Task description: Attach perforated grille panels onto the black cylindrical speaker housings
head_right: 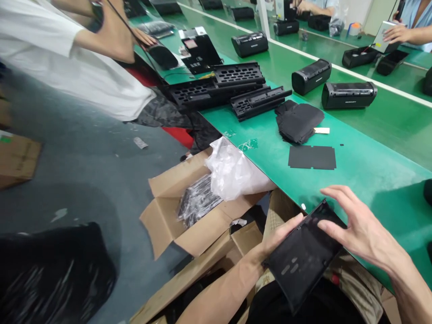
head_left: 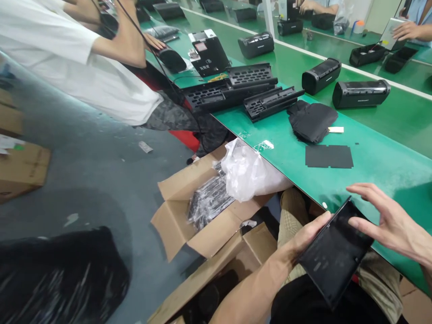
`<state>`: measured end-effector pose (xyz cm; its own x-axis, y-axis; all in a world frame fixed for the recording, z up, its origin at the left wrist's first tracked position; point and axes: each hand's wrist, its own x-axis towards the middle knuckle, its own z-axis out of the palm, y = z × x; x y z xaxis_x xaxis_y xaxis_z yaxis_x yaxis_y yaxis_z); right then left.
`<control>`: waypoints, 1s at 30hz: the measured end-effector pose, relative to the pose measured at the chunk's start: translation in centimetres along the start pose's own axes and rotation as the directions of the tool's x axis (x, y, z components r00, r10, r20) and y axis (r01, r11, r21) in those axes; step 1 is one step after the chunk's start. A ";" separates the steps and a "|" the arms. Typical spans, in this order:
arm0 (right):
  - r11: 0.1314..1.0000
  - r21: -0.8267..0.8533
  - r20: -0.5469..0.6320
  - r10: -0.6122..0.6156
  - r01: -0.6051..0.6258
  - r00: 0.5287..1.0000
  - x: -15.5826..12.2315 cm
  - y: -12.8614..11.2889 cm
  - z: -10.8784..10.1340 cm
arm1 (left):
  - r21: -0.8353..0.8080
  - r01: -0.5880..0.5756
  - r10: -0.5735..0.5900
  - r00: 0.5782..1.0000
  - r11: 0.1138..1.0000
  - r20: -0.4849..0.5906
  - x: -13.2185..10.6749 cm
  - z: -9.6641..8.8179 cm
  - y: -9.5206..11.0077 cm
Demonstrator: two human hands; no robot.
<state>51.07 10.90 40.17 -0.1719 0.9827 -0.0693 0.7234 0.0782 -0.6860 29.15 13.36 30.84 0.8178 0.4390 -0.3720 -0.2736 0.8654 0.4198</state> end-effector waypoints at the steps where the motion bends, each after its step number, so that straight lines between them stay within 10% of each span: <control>1: 1.000 -0.011 -0.068 0.001 -0.002 0.998 -0.4 0.3 -0.3 | 0.001 -0.048 0.048 0.999 0.999 0.010 -0.1 0.4 0.0; 6: 0.997 -0.071 -0.231 0.005 -0.022 0.973 -3.3 1.5 -0.4 | -0.044 -0.203 0.201 0.978 0.978 -0.055 -0.1 1.4 -0.5; 14: 0.953 -0.232 -0.069 -0.214 0.193 0.974 -6.2 1.0 1.9 | -0.064 -0.209 0.205 0.976 0.976 -0.071 0.5 1.3 -1.1; 30: 0.907 -0.323 0.035 -0.273 0.269 0.961 -5.1 1.4 4.9 | -0.157 -0.111 0.121 0.991 0.981 0.057 0.4 1.2 -0.5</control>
<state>49.69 5.17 36.00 -0.3858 0.9176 0.0951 0.8263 0.3896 -0.4067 30.21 12.77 31.50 0.8063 0.5262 -0.2701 -0.4389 0.8385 0.3230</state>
